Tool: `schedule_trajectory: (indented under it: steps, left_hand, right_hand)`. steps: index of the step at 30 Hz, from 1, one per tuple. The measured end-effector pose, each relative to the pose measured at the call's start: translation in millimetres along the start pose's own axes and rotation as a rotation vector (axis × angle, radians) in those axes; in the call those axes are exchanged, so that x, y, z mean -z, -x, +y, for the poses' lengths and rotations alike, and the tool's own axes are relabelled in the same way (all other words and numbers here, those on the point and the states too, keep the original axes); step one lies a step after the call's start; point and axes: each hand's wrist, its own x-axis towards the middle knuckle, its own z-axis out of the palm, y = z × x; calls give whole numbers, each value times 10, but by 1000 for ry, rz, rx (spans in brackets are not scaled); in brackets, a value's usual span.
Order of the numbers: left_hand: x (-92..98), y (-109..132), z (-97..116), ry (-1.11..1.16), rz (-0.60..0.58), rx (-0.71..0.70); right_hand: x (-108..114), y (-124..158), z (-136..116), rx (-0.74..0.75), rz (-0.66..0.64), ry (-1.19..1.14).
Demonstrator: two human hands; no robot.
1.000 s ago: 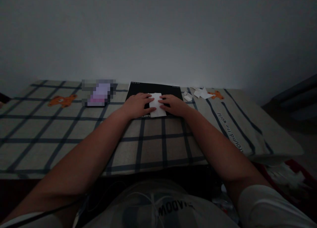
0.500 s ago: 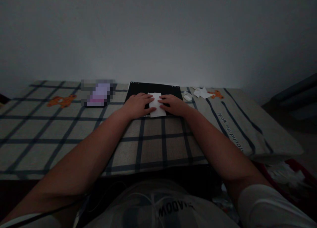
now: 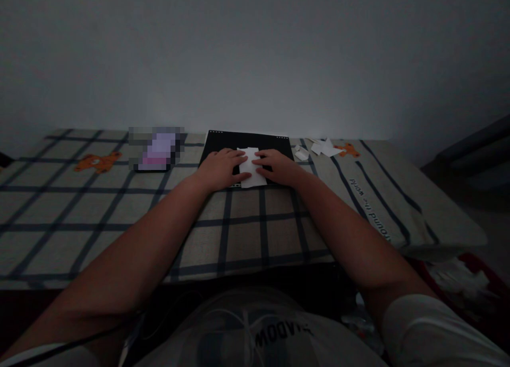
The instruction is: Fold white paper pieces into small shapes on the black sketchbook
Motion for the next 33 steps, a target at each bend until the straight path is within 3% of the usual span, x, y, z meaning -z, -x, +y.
schedule_trajectory:
  steps: [3, 9, 33]
  left_hand:
    - [-7, 0, -6, 15, -3, 2]
    - [-40, -11, -27, -28, -4, -7]
    - [-108, -50, -103, 12, 6, 17]
  right_hand:
    - [18, 1, -54, 46, 35, -3]
    - [38, -24, -138, 84, -13, -12]
    - [-45, -48, -78, 71, 8, -52]
